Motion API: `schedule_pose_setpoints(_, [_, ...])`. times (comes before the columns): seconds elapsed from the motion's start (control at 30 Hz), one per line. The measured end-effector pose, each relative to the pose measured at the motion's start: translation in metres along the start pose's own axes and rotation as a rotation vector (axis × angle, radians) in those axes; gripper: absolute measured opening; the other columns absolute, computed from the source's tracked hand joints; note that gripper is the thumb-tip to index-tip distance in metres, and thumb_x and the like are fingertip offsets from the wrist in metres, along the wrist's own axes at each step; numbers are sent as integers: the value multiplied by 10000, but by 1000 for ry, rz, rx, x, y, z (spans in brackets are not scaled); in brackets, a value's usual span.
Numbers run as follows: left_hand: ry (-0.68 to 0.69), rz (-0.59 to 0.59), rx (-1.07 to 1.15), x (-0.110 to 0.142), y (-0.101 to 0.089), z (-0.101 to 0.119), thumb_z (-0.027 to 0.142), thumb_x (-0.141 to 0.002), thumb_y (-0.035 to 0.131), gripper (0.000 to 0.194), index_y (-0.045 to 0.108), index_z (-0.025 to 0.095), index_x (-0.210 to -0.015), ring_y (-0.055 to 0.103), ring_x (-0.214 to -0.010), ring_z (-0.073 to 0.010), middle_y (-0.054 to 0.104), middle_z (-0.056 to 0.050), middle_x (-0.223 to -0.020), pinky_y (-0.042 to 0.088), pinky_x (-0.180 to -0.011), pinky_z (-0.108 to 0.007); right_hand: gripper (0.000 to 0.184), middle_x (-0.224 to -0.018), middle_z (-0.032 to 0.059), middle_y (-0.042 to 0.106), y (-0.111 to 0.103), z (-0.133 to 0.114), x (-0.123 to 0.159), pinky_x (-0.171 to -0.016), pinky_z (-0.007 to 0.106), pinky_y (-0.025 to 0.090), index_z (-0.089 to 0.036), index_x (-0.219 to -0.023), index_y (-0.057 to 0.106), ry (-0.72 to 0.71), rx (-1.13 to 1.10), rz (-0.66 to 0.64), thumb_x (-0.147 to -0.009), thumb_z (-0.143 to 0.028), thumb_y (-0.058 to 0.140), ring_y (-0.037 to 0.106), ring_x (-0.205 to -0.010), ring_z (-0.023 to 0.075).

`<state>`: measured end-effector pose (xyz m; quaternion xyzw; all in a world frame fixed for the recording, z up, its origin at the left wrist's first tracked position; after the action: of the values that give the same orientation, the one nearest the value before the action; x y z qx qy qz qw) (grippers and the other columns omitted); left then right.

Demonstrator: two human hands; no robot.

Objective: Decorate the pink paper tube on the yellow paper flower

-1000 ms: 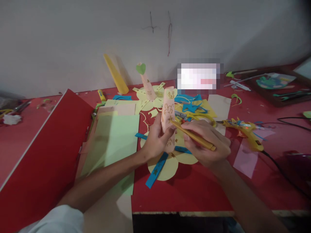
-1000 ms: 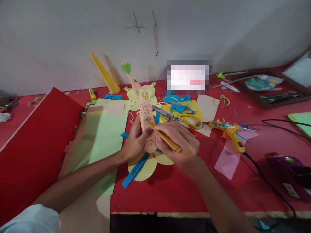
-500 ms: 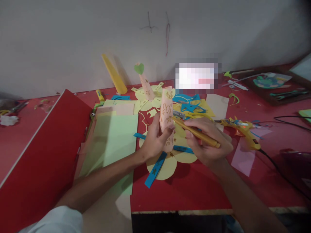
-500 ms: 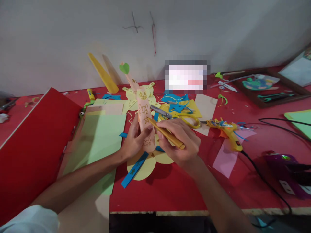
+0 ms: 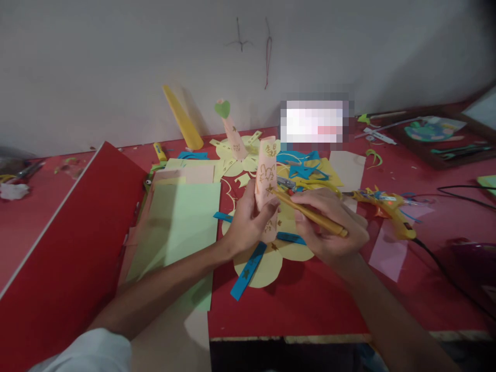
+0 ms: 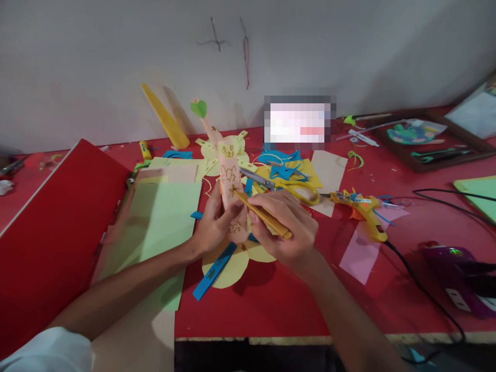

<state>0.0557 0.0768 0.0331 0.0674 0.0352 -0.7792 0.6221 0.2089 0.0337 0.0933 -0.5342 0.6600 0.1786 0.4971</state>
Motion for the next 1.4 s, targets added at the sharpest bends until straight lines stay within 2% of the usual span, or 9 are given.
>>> schedule_pose_setpoints(0.3, [5, 0, -1, 0, 0, 0, 508, -946, 659, 490, 517, 225, -1319, 677, -1059, -256, 699, -87, -1151, 572, -986, -450, 338, -909, 45, 777, 1, -1, 0, -736, 383, 634, -249, -1147, 723, -15, -29, -2, -850, -88, 703, 749, -815, 230])
schedule_pose_setpoints(0.43, [-4, -1, -9, 0, 0, 0, 505, -954, 651, 462, 524, 226, -1300, 671, -1091, -268, 709, -75, -1083, 563, -990, -451, 332, -915, 40, 777, -1, -1, 0, -722, 378, 629, -260, -1150, 726, -11, -35, 16, -860, -101, 700, 748, -804, 226])
schedule_pose_setpoints(0.6, [30, -7, -5, 0, 1, 5, 490, -959, 645, 471, 500, 215, -1313, 660, -1100, -257, 687, -95, -1185, 550, -968, -414, 284, -874, 27, 769, -1, -2, -1, -709, 373, 628, -265, -1124, 722, -4, -26, 10, -880, -125, 683, 743, -774, 218])
schedule_pose_setpoints(0.87, [37, -14, -42, 0, 1, 6, 498, -967, 627, 456, 493, 219, -1302, 652, -1020, -228, 680, -77, -1137, 548, -910, -375, 260, -880, 32, 773, 0, -2, 0, -716, 381, 633, -261, -1102, 721, 6, -34, -2, -875, -140, 685, 741, -777, 218])
schedule_pose_setpoints(1.23, [33, -7, -6, 1, 1, 7, 487, -965, 641, 456, 498, 221, -1307, 652, -1081, -241, 679, -85, -1160, 560, -915, -374, 274, -883, 29, 769, -1, -1, -1, -700, 371, 627, -262, -1112, 713, 5, -30, 25, -871, -137, 677, 742, -770, 216])
schedule_pose_setpoints(1.4, [12, -5, -2, 2, 1, 5, 496, -961, 648, 420, 509, 221, -1247, 649, -949, -204, 665, -56, -1044, 564, -830, -342, 276, -844, 28, 752, -2, -3, -2, -664, 365, 612, -256, -1093, 716, -12, -35, 36, -857, -118, 674, 723, -734, 211])
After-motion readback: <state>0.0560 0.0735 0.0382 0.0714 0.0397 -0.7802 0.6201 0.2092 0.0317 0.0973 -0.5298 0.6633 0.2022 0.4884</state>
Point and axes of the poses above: each hand's wrist, its own x-axis away from the middle knuckle, its own y-axis out of the palm, z = x × y, the point moved 6 cm from there along -x, towards the middle knuckle
